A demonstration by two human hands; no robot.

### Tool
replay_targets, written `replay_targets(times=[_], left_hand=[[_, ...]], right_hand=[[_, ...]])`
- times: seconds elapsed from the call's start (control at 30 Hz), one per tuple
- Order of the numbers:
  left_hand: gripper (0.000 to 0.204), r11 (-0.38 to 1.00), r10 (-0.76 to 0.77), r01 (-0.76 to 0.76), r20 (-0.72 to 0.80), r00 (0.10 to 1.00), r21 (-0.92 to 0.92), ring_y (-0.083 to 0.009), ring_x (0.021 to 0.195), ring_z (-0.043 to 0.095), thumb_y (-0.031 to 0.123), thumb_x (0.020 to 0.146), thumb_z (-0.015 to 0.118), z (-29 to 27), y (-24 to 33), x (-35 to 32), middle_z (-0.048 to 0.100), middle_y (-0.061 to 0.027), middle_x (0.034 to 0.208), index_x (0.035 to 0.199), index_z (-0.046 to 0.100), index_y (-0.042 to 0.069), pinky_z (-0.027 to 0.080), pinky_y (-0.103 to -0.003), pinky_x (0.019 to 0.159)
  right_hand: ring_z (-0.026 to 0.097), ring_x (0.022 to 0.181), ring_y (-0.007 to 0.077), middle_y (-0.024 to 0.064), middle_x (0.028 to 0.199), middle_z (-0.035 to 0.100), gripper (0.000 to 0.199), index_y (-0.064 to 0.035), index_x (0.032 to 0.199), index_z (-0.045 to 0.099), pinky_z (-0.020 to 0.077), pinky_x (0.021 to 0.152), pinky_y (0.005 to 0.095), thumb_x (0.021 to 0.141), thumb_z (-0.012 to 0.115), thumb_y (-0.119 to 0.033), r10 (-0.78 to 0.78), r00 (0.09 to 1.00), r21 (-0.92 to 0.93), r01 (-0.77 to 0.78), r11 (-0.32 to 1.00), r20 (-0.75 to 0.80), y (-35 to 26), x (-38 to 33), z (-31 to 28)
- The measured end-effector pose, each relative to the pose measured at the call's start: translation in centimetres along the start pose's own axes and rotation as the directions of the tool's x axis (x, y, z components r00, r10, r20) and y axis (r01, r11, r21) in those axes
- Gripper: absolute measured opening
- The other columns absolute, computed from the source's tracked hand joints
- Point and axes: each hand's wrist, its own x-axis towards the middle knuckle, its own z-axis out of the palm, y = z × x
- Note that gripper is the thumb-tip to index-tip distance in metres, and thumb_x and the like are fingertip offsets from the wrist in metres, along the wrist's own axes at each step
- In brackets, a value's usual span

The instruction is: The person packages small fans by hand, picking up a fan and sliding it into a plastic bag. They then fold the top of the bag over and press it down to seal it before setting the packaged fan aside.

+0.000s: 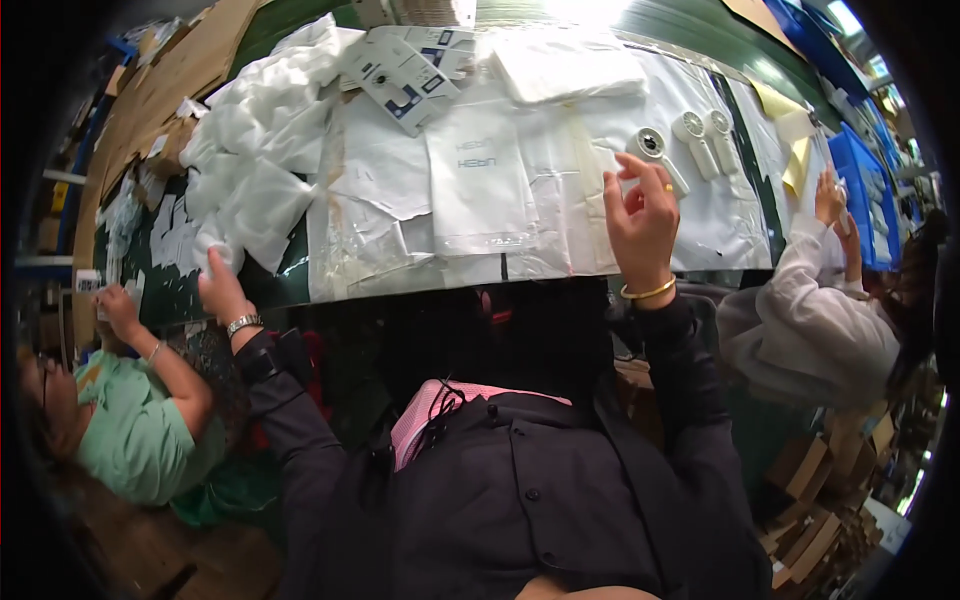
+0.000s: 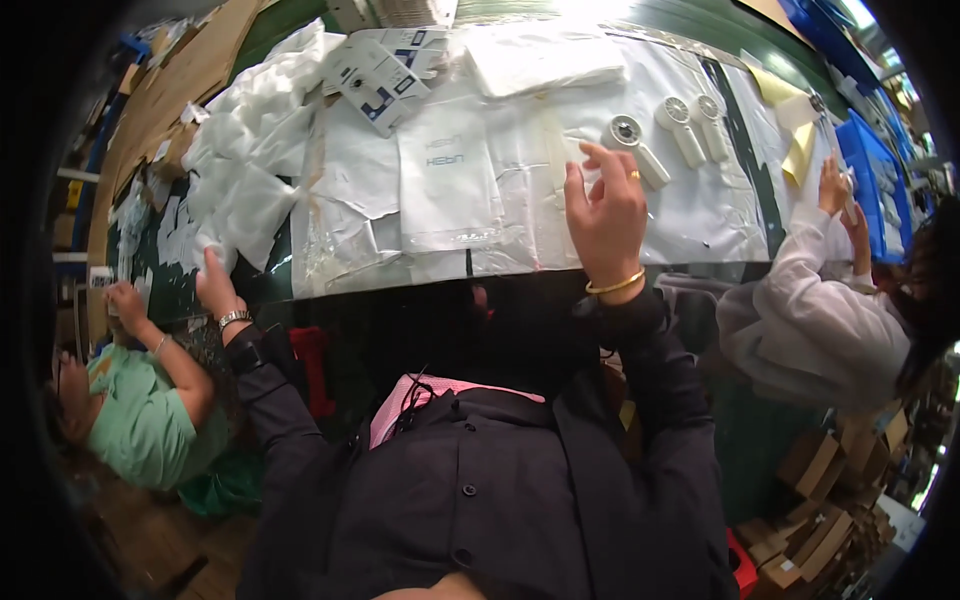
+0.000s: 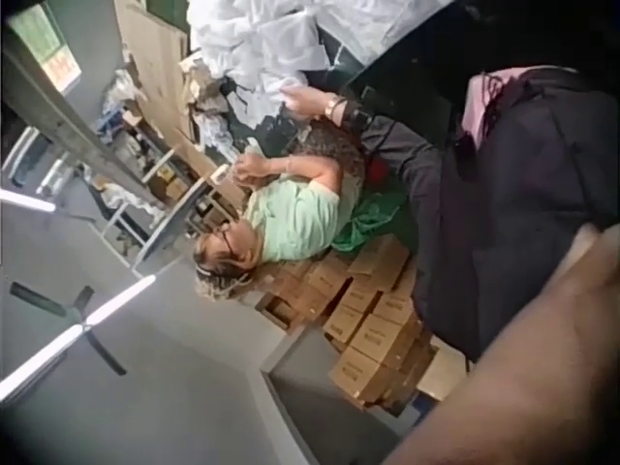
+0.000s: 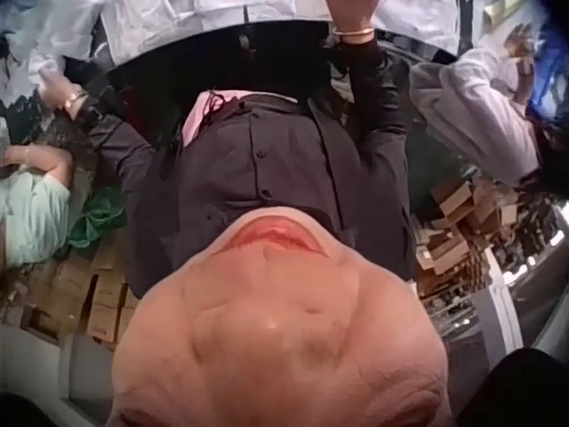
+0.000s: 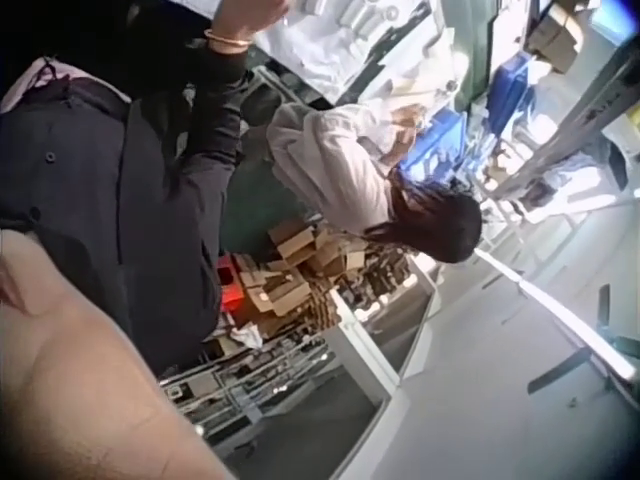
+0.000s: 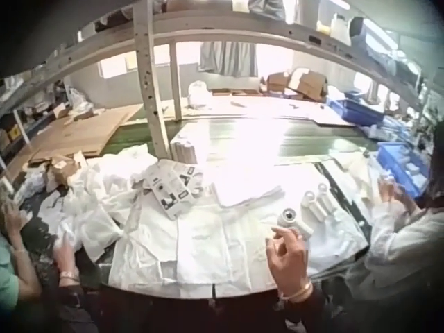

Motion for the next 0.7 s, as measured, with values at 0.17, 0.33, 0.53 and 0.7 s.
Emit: replay_targets(times=[0.17, 0.33, 0.53, 0.7], left_hand=[[0.062, 0.915, 0.385, -0.334, -0.241, 0.891, 0.227, -0.0406, 0.112, 0.072, 0.051, 0.094, 0.078, 0.7, 2.7, -2.6, 0.078, -0.0242, 0.119, 0.123, 0.076, -0.004, 0.053, -0.047, 0.095], [0.026, 0.516, 0.856, -0.823, 0.101, 0.508, -0.238, -0.0339, 0.115, 0.066, 0.011, 0.095, 0.08, -2.0, 13.5, -17.5, 0.074, -0.0121, 0.126, 0.12, 0.075, 0.007, 0.046, -0.045, 0.103], [0.022, 0.277, 0.938, -0.831, 0.324, 0.124, -0.483, -0.024, 0.13, 0.06, 0.018, 0.091, 0.082, -0.4, 16.2, -27.5, 0.074, 0.0009, 0.121, 0.113, 0.078, 0.015, 0.033, -0.044, 0.11], [0.023, 0.234, 0.922, -0.831, 0.387, 0.024, -0.504, -0.0224, 0.131, 0.059, 0.021, 0.092, 0.082, 0.1, 15.1, -30.1, 0.074, 0.0025, 0.117, 0.114, 0.079, 0.016, 0.031, -0.045, 0.108]], right_hand=[[0.072, 0.083, 0.0283, 0.0144, 0.115, 0.074, 0.04, -0.0049, 0.13, 0.073, 0.0567, 0.078, 0.0377, 0.097, 0.08, -0.026, -0.164, 0.981, -0.531, 0.087, 0.843, -0.1, 6.1, 4.6, -2.1], [0.075, 0.105, 0.0367, 0.0183, 0.125, 0.074, 0.045, -0.0059, 0.132, 0.072, 0.0587, 0.088, 0.0437, 0.098, 0.077, -0.036, -0.017, 1.0, -0.659, 0.027, 0.752, 0.021, 5.7, 6.2, -1.7], [0.074, 0.108, 0.0336, 0.0172, 0.123, 0.074, 0.043, -0.0096, 0.132, 0.073, 0.0585, 0.087, 0.0432, 0.096, 0.08, -0.032, -0.197, 0.923, -0.342, 0.312, 0.886, 0.33, 2.3, 3.0, -2.5], [0.074, 0.102, 0.0318, 0.0147, 0.116, 0.075, 0.038, -0.0122, 0.13, 0.074, 0.0578, 0.083, 0.0418, 0.095, 0.081, -0.024, -0.287, 0.911, -0.238, 0.361, 0.902, 0.295, 0.1, -1.4, -2.9]])
